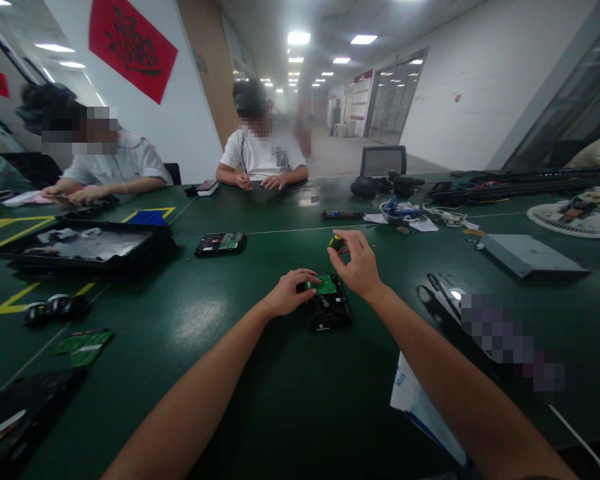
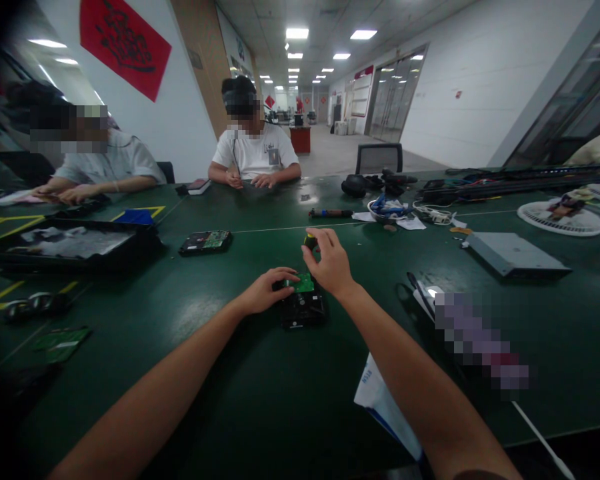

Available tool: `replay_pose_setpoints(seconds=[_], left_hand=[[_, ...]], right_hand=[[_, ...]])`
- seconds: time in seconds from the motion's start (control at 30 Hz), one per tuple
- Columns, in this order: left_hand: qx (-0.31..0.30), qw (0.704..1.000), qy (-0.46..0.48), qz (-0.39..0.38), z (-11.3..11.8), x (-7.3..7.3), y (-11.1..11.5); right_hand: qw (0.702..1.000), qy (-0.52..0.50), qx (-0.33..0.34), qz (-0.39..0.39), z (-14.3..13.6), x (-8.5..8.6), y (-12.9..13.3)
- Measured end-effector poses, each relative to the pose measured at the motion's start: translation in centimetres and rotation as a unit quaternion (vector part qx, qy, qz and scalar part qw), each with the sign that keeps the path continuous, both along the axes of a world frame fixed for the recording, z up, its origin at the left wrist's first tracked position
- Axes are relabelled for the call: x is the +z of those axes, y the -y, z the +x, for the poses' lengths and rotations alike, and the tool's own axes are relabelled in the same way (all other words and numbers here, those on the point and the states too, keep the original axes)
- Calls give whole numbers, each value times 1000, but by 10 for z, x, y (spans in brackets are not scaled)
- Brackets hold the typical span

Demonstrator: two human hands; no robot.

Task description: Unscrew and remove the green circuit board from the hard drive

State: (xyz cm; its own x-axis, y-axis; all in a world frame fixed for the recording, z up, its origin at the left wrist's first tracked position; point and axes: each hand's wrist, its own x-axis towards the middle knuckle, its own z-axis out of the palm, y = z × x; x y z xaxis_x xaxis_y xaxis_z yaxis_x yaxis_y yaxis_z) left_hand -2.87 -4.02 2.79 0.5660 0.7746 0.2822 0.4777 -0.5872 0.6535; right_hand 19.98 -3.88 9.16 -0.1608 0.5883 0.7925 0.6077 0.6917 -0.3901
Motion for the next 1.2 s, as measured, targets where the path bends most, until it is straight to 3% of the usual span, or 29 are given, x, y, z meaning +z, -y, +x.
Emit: replay_pose_setpoints(seconds=[0.27,0.4,0.57,0.7,0.8,0.87,0.93,1.1,1.2], left_hand=[[8,1000,-15,3,0,0,0],[11,1000,-23,1,1,3,3],[23,999,-36,-7,1,5,4],[27,999,-43,-21,1,8,5],[24,999,-39,-27,0,8,6],[26,998,-40,-31,-1,7,6],[30,998,-39,-35,-1,6,6],[26,999,4,-42,0,7,5],[44,995,51,-69,1,7,6]], right_hand=[[1000,13,-18,-3,0,2,3],[999,-2,-38,34,0,4,4],[990,-47,-109,81,14,15,-2],[976,-93,-190,52,47,25,-23],[946,-119,-300,-31,75,20,-45],[915,-95,-351,-174,88,11,-55],[889,18,-310,-337,93,-2,-60],[887,111,-193,-404,77,-30,-57],[881,141,-175,-417,66,-39,-60]])
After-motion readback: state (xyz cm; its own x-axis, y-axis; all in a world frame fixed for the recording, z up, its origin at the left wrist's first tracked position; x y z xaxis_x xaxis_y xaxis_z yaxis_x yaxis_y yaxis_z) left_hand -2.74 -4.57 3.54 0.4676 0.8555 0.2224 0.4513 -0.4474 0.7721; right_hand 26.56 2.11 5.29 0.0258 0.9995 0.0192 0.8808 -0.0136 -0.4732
